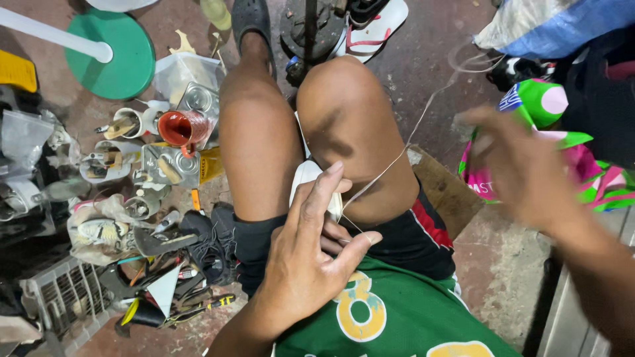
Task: The person is stitching a white shoe component by hand using a needle and thread, pulling the thread tight through the material while holding the piece between their legs.
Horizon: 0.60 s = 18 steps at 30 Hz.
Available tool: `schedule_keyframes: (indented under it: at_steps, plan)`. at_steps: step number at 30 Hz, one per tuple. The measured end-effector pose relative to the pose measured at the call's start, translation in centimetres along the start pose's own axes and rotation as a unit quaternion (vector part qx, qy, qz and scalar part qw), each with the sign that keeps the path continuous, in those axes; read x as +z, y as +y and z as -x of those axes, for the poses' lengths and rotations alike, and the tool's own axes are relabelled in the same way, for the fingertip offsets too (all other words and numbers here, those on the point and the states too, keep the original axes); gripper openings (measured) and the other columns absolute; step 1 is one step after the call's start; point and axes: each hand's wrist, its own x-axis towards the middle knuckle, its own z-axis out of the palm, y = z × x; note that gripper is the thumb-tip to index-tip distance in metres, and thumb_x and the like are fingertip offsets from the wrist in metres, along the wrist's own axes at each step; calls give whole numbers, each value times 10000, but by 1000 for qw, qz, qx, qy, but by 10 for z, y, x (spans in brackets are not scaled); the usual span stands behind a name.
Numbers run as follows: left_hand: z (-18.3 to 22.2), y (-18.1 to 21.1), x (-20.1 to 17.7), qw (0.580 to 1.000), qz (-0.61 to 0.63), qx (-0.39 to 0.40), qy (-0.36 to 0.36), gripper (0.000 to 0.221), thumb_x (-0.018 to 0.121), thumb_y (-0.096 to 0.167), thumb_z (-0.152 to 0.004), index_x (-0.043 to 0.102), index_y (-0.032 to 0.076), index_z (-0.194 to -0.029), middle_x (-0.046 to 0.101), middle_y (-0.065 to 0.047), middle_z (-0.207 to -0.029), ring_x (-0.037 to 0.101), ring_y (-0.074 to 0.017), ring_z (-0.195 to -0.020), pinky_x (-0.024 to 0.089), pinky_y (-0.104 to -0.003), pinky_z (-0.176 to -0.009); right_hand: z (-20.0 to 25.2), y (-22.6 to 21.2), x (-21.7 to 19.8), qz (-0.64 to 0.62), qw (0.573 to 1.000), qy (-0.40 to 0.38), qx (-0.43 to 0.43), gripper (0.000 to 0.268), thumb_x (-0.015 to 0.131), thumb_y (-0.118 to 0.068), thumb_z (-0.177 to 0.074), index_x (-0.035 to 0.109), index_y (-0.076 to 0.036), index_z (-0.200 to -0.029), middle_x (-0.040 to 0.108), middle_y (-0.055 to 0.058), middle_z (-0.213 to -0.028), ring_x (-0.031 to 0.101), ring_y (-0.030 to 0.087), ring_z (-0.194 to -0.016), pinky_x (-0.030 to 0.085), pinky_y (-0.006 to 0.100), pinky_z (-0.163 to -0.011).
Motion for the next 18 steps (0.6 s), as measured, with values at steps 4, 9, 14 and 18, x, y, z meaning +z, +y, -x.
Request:
schedule_keyframes:
  at_steps: [4, 9, 14, 18]
  plan:
    - [3, -3, 1, 1000, 10, 4, -1, 885, 852, 107, -843, 334, 95, -1560, 609, -108, -1357, 728, -105, -748, 595, -247, -626, 7, -69, 59, -38, 977, -37, -206, 333, 685, -57, -803, 614, -69, -1128, 701, 117, -840, 716, 276, -731, 567, 387, -668]
    - [18, -12, -4, 979, -50, 74, 181, 398, 750, -34, -877, 618, 76, -1236, 566, -118, -1274, 712, -187, -971, 608, -269, -767, -1, -96, 65, -368, 927, -59, -33, 375, 548, -79, -976, 617, -16, -1340, 699, 118, -842, 673, 224, -723, 535, 320, -665]
    - [6, -42, -21, 970, -99, -10, 222, 205, 683, -31, -875, 707, 41, -1065, 705, -115, -1086, 701, -197, -869, 558, -296, -723, -14, -108, 58, -279, 956, -51, -75, 590, 748, -195, -850, 569, -35, -1389, 668, 118, -876, 640, 170, -732, 496, 312, -662]
    - [0, -53, -16, 996, -14, -81, 17, 282, 636, 42, -872, 663, 32, -1152, 702, -109, -1005, 704, -216, -767, 560, -322, -723, -23, -110, 83, -147, 972, 9, -183, 698, 883, -250, -755, 586, -71, -1360, 725, 135, -1117, 627, 92, -742, 521, 263, -672]
